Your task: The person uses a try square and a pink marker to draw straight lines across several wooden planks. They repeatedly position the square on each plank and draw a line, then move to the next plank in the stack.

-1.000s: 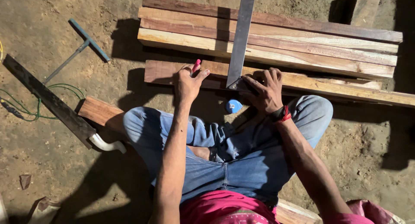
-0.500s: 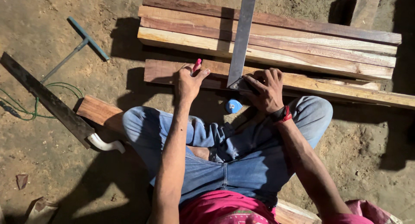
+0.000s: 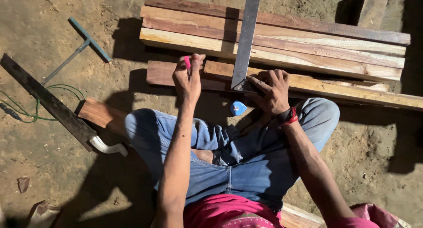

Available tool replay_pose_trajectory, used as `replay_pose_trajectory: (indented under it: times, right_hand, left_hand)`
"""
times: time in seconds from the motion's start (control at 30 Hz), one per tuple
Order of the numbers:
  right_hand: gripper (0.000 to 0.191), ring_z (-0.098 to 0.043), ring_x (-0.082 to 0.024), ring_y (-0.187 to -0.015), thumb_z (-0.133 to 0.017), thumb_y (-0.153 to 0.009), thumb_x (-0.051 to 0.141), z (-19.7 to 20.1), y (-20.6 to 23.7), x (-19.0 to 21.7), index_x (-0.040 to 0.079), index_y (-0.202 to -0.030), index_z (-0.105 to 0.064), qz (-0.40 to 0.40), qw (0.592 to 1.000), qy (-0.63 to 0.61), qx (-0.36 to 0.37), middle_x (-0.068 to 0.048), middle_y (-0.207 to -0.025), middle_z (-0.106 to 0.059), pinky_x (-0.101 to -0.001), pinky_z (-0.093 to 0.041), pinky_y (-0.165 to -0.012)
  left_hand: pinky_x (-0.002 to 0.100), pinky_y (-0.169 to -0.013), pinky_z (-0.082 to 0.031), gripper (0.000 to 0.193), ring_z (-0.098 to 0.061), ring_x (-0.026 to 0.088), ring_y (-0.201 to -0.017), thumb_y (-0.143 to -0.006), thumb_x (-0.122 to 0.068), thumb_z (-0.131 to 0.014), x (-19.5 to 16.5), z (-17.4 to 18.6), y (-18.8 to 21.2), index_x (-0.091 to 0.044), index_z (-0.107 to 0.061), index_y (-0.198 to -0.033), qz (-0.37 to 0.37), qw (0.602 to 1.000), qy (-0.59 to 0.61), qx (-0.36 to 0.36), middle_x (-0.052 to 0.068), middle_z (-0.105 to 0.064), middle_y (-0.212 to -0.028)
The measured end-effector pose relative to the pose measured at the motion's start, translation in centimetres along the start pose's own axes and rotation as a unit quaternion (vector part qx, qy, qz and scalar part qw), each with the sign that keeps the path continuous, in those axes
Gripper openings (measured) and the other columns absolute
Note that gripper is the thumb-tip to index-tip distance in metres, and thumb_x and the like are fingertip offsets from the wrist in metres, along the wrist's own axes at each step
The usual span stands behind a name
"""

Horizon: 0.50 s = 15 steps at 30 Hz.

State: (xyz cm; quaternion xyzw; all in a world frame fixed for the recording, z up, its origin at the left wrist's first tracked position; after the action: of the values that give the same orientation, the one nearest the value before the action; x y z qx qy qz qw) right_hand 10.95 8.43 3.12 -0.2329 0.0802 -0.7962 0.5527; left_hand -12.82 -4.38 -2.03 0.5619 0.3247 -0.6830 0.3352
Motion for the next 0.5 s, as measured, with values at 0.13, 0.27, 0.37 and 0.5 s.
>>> replay_pose_trajectory:
  times: [0.13, 0.27, 0.37, 0.5]
  right_hand:
    - [0.053, -0.054, -0.027, -0.108, -0.084, -0.080, 0.044, 0.0, -0.2, 0.1, 0.021, -0.126, -0.075, 0.001, 1.000, 0.002, 0.007, -0.003, -0.116, -0.063, -0.0472, -0.037, -0.101]
    - [0.053, -0.054, -0.026, -0.107, -0.084, -0.080, 0.045, 0.2, -0.3, 0.4, 0.021, -0.127, -0.075, 0.013, 1.000, 0.004, -0.004, -0.002, -0.115, -0.063, -0.0469, -0.037, -0.098]
    - [0.054, -0.053, -0.027, -0.104, -0.084, -0.080, 0.045, 0.3, -0.3, 0.5, 0.021, -0.128, -0.075, 0.017, 1.000, 0.004, -0.014, -0.003, -0.116, -0.063, -0.0471, -0.037, -0.096]
    - [0.055, -0.052, -0.028, -0.101, -0.085, -0.080, 0.044, 0.0, -0.1, 0.3, 0.021, -0.129, -0.075, 0.015, 1.000, 0.000, -0.013, -0.004, -0.116, -0.062, -0.0472, -0.037, -0.095]
  left_hand:
    - [0.032, -0.064, -0.055, 0.057, -0.071, 0.021, -0.079, -0.109, -0.051, -0.046, -3.6, -2.3, 0.0, -0.005, -0.080, -0.107, -0.110, 0.989, -0.091, 0.044, 0.012, -0.072, -0.093]
    - [0.034, -0.066, -0.059, 0.038, -0.074, 0.021, -0.080, -0.103, -0.039, -0.063, -4.2, -5.5, 0.3, -0.004, -0.076, -0.105, -0.133, 0.977, -0.139, 0.096, 0.010, -0.075, -0.092]
    - [0.037, -0.077, -0.060, 0.023, -0.074, 0.025, -0.089, -0.102, -0.026, -0.069, -5.3, -6.2, 1.6, -0.003, -0.074, -0.106, -0.257, 0.958, -0.105, 0.072, 0.013, -0.076, -0.098]
    - [0.039, -0.079, -0.057, 0.018, -0.071, 0.029, -0.085, -0.101, -0.014, -0.072, -5.9, -6.2, 3.5, 0.003, -0.068, -0.103, -0.360, 0.929, -0.058, 0.060, 0.014, -0.073, -0.093]
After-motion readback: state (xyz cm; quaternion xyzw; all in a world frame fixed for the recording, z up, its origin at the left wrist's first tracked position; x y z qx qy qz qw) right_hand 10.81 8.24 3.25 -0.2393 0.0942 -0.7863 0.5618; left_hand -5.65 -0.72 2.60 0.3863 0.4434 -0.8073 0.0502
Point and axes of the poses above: each hand's wrist, its own y-axis away from the middle knuckle, its own z-axis out of the back of the hand, x = y × z, the point moved 8 cm from there along -y, towards the middle knuckle
